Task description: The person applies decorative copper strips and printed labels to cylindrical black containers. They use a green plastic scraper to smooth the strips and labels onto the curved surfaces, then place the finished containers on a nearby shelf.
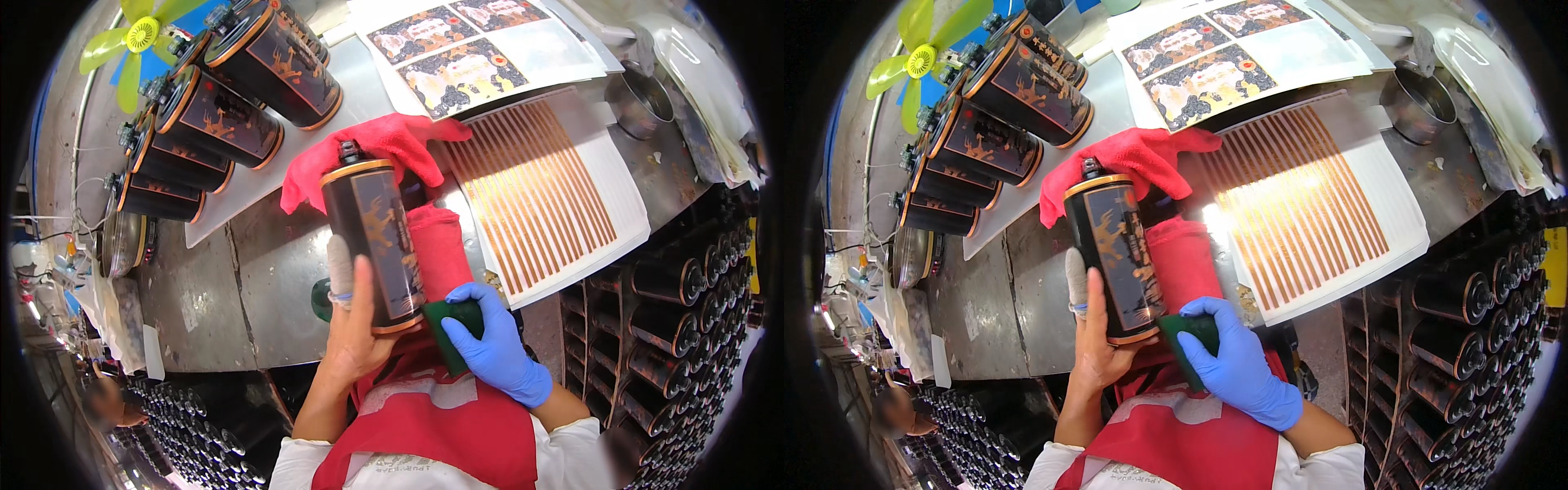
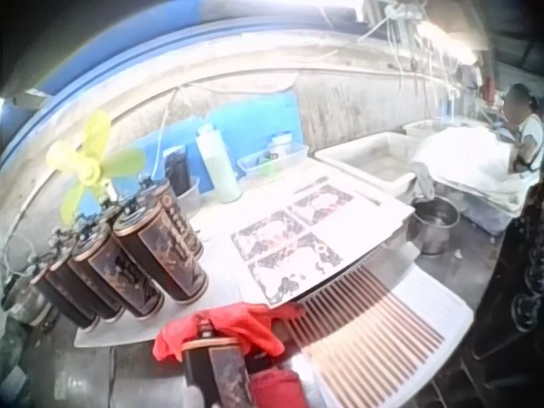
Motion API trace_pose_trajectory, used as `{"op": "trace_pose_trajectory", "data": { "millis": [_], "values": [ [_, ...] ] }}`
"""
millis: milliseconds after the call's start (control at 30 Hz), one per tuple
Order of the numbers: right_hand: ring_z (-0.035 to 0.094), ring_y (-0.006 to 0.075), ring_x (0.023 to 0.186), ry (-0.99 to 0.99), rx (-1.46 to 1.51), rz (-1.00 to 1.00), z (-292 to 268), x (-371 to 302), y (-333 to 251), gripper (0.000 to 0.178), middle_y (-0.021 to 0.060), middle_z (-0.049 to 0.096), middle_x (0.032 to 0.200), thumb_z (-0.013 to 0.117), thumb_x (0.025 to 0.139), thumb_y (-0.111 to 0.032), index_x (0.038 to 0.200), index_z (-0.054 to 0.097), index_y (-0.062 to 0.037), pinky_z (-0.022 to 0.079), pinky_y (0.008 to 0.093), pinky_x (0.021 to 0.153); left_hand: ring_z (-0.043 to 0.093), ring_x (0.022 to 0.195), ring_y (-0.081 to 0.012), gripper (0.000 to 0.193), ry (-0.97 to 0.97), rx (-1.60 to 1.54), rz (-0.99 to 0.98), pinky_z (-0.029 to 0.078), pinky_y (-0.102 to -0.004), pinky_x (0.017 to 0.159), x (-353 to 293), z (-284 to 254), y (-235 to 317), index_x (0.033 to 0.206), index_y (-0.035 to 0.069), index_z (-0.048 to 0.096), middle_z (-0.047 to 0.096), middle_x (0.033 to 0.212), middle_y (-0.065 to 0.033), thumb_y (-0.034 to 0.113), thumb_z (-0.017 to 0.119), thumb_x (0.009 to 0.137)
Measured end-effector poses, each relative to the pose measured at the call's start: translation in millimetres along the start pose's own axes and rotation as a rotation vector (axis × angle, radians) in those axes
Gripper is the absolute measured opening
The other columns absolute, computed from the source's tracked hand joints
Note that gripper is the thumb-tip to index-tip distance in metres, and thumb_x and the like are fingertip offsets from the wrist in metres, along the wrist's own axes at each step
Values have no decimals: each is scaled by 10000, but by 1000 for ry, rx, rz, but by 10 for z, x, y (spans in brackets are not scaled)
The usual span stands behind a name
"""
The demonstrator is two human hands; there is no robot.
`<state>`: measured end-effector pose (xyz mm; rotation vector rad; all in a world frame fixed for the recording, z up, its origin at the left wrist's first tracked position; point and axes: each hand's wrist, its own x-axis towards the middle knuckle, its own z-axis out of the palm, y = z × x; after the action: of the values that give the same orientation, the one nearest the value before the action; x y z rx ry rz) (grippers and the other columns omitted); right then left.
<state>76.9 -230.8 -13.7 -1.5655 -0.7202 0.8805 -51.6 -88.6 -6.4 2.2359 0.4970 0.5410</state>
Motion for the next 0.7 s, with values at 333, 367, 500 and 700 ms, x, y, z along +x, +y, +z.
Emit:
{"op": "trace_pose_trajectory", "data": {
  "millis": [333,367,500,700],
  "values": [
    [619,203,889,137,-135,-22,-122,45,9,281,115,593,1002,601,826,-77,1079,484,-43,485,295,767,458,1163,-317,990,-29,126,-167,393,-381,953,-244,2,-176,1401,-38,-78,393,1291,-213,-84,627,707],
    [625,203,874,73,-131,-53,-83,14,-63,279,112,598,996,602,825,-78,1078,487,-49,489,296,755,451,1167,-320,1029,20,162,-181,389,-384,956,-221,8,-70,1400,-43,-78,392,1291,-215,-76,659,682],
    [649,224,824,-31,-109,-92,81,-38,-188,285,110,618,963,620,818,-98,1074,497,-70,503,300,720,465,1149,-363,1060,-100,347,-62,373,-400,962,-31,-5,106,1404,-26,-85,394,1302,-224,-72,689,680],
    [621,214,880,92,-135,-35,-32,52,181,269,122,610,959,600,831,-106,1072,493,-55,478,302,777,401,1202,-292,961,-19,-326,-258,231,-419,1049,-158,75,-293,1380,-77,-80,381,1318,-204,167,660,818]
  ]
}}
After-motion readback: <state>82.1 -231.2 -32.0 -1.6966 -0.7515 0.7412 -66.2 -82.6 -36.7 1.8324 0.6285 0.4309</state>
